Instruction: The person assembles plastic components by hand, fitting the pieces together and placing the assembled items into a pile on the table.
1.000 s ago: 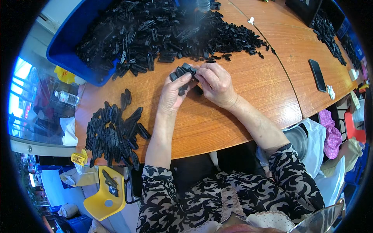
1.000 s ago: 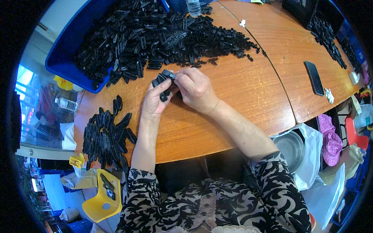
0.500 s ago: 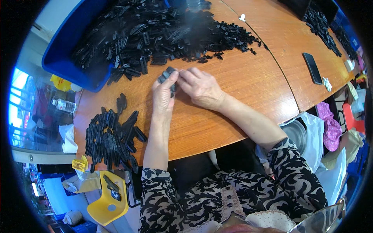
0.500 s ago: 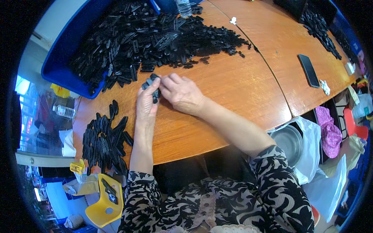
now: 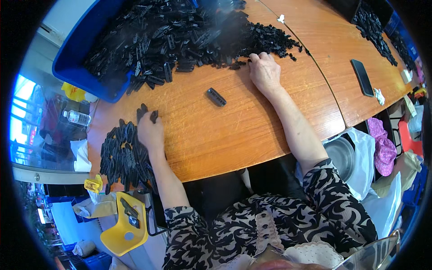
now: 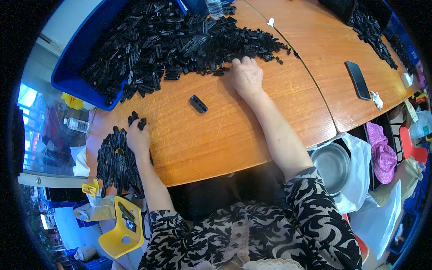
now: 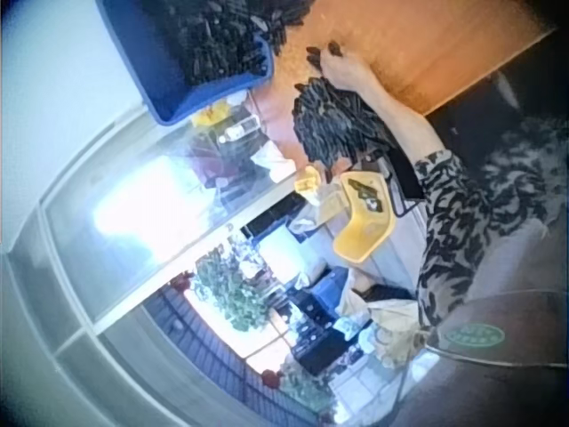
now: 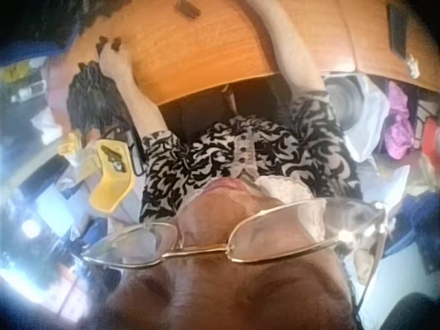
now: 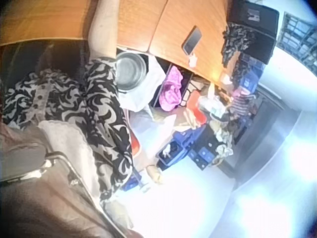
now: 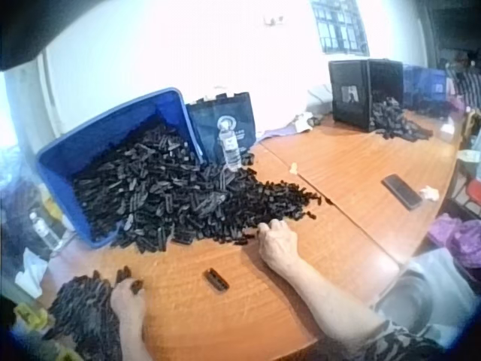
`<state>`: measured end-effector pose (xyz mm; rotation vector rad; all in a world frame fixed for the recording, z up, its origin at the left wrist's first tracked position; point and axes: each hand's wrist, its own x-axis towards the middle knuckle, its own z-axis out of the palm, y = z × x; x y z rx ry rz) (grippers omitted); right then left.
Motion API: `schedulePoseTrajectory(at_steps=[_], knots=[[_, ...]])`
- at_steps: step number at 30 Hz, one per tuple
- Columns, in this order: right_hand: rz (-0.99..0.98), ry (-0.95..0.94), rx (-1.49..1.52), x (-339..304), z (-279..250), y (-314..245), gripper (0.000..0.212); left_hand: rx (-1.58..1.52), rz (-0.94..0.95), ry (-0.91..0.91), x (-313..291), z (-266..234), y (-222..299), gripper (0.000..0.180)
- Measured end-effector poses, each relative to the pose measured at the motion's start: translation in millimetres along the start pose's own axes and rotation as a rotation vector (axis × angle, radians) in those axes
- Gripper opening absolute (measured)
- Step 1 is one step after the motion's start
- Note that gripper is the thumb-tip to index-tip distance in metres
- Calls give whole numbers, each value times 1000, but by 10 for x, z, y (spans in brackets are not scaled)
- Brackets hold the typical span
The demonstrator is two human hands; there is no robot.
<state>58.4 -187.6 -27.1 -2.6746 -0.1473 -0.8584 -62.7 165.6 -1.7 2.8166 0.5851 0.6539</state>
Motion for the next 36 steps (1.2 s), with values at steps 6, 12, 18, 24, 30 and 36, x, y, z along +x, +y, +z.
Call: schedulePoseTrajectory(at_steps=[6, 12, 18, 24, 30, 36], knots=[[-8, -73, 36, -12, 59, -73, 18, 281, -197, 34, -302, -387, -213, 32], [-71, -84, 288, -53, 14, -184, 29, 317, -28, 183, -479, -565, -145, 45], [-119, -245, 255, -155, -21, -317, 21, -260, -23, -245, -293, -462, 1261, 42], [-204, -100, 343, -218, 22, -297, 19, -117, 246, -509, -104, 7, 1769, 40], [-102, 23, 798, -246, -128, -504, 16, -1500, -18, -765, -15, 370, 1395, 39], [-248, 265, 923, -307, -275, -738, 15, -1947, -78, -867, -11, 439, 1307, 43]])
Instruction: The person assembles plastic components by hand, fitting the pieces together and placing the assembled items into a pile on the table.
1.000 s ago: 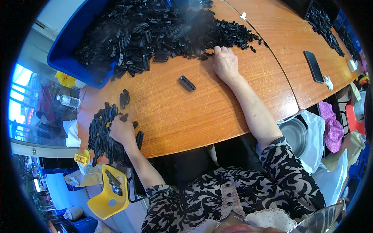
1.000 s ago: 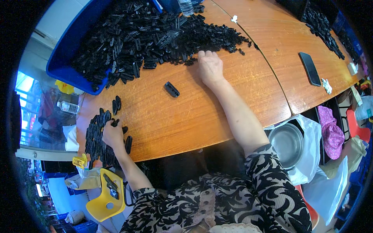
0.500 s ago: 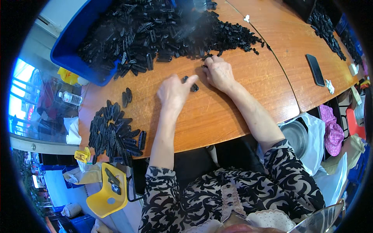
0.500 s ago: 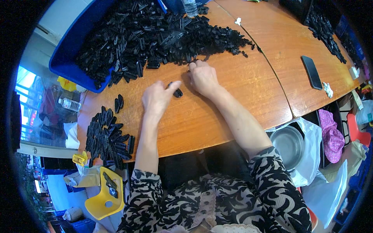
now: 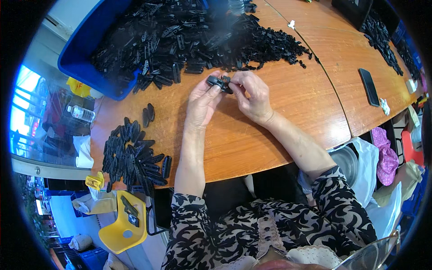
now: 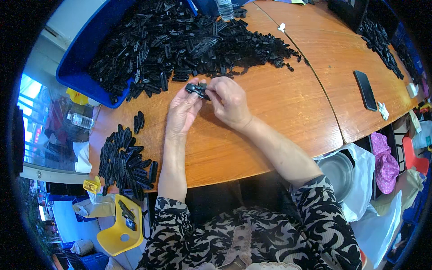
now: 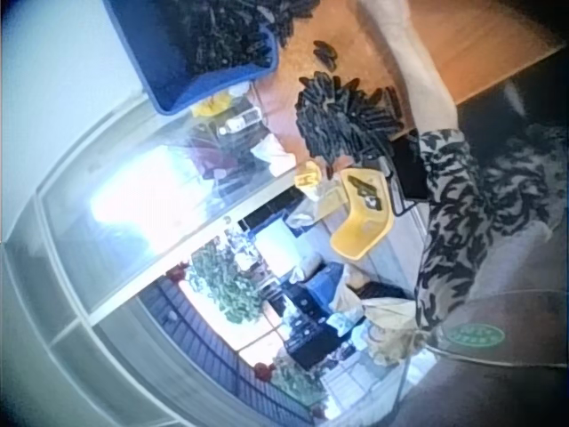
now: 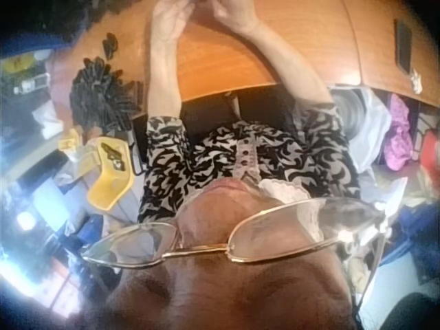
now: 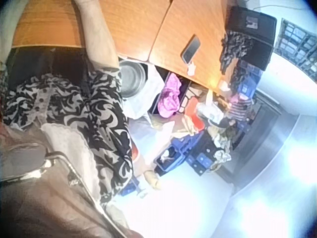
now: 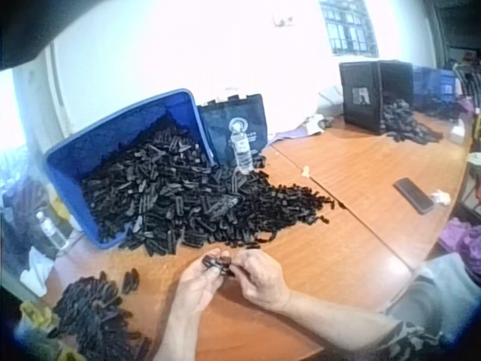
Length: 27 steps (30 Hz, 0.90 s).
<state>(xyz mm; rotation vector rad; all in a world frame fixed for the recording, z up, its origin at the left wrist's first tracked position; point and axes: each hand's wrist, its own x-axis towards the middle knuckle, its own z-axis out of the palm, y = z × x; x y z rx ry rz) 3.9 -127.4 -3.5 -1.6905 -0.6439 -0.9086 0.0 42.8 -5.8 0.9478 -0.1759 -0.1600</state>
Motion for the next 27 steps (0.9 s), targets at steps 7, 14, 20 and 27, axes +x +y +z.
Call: schedulePoseTrajectory(at_steps=[7, 14, 20, 27], knots=[[-199, 3, -79, 27, -17, -16, 18, 1, 28, -90, -3, 98, -7, 40], [-259, -64, -149, 12, -51, -32, 25, -52, 54, -96, -30, 140, 14, 38], [-61, -41, -10, 51, -52, -67, 17, 36, -64, 29, -53, 48, 62, 33], [-122, -339, 166, 120, -85, -2, 16, 156, -254, -25, -95, 19, 121, 26]])
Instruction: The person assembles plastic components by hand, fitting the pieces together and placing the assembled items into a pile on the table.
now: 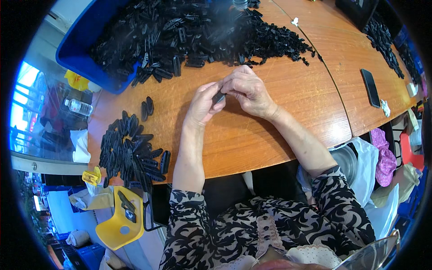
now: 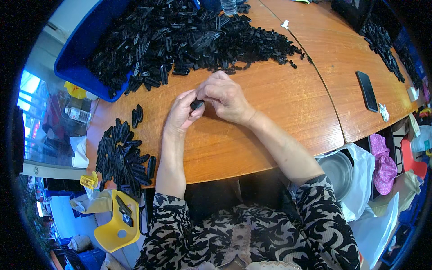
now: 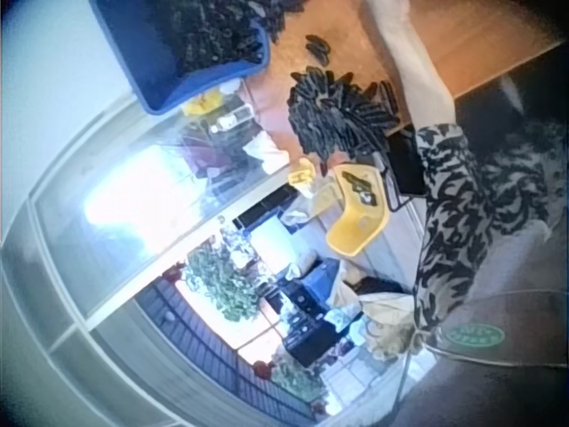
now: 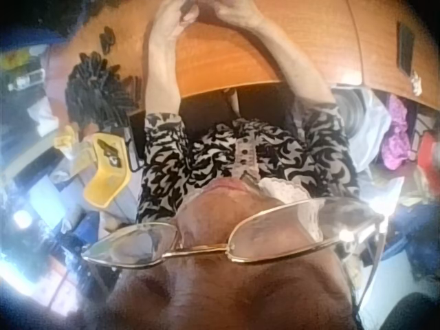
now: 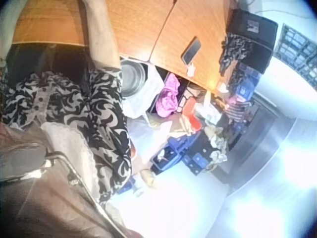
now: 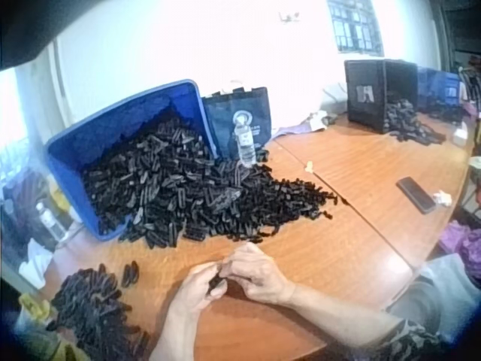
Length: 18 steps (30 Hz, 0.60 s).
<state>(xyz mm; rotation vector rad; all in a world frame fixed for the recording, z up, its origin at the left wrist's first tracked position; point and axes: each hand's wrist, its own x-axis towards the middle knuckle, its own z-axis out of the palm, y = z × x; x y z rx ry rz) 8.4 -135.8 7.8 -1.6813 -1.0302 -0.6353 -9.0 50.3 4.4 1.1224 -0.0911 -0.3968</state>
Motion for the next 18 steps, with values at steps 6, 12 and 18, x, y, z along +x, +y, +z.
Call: schedulePoseTrajectory(at_steps=[6, 12, 18], knots=[[-78, -43, -165, 4, -19, -11, 25, 64, -81, 24, -16, -37, 1, 26], [-140, -25, -209, -32, -62, 54, 33, -28, -77, -21, -13, 10, -4, 30], [280, 153, -537, -116, -216, 359, 30, 96, 21, 81, 34, -67, 4, 31]])
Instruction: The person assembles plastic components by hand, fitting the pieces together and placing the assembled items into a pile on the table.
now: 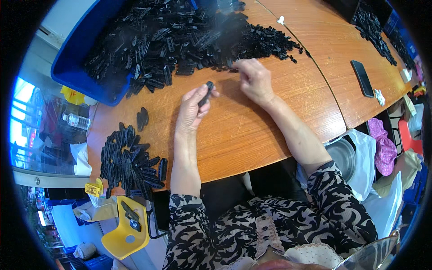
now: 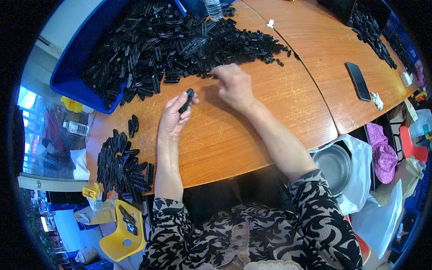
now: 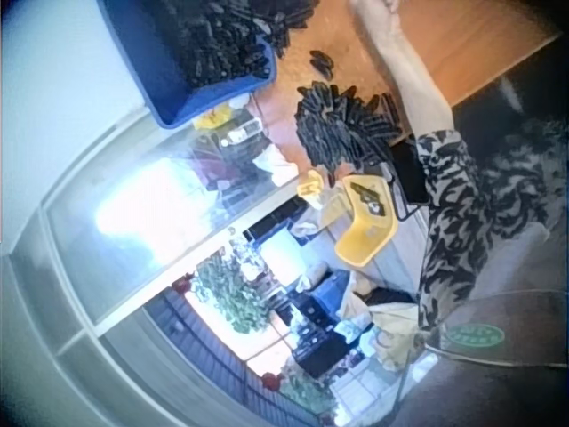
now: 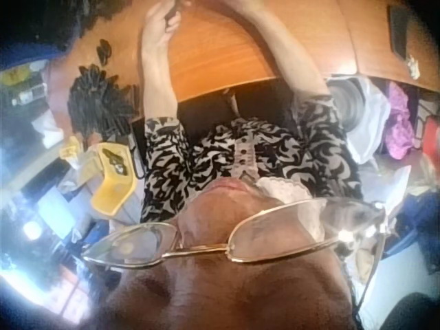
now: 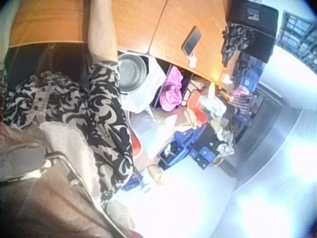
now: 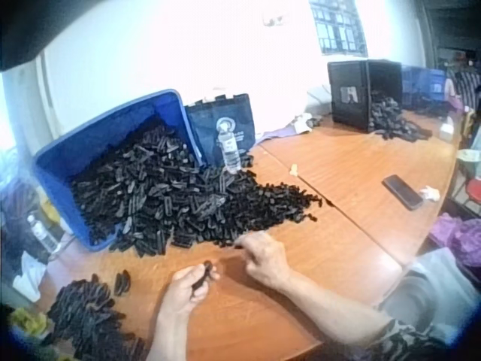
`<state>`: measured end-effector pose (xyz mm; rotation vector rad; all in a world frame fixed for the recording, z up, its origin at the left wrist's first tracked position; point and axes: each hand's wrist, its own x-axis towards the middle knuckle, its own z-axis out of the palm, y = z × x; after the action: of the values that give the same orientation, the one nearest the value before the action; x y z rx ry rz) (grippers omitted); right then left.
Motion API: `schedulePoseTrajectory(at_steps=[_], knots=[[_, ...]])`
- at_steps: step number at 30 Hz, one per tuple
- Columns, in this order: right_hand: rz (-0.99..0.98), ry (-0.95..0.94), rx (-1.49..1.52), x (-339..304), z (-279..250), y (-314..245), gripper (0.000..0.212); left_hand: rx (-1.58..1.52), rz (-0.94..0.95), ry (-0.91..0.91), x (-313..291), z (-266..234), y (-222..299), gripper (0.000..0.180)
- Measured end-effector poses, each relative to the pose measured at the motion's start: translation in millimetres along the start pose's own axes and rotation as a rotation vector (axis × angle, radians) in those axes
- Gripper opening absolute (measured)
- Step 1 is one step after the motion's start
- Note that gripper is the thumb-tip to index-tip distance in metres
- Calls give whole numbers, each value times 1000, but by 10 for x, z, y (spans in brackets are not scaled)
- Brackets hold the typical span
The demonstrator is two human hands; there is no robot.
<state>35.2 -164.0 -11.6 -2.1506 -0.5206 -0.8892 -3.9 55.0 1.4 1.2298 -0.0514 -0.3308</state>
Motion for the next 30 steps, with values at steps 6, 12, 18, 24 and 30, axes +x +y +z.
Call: schedulePoseTrajectory(at_steps=[6, 12, 18, 24, 30], knots=[[116, -161, -413, -1, -18, 474, 22, -3, 259, 512, 190, -202, -121, 25], [-30, -242, -330, -42, 209, 212, 15, 371, 550, 862, 562, -699, 164, 30], [-88, -247, -303, -121, 118, 190, 12, 1138, -40, 996, 861, -309, 436, 63], [-123, -296, -142, -112, 123, 82, 15, 1145, 76, 776, 733, -419, 349, 46], [-147, -308, 116, -123, 206, -198, 10, 667, 109, 500, 432, -497, 73, 18]])
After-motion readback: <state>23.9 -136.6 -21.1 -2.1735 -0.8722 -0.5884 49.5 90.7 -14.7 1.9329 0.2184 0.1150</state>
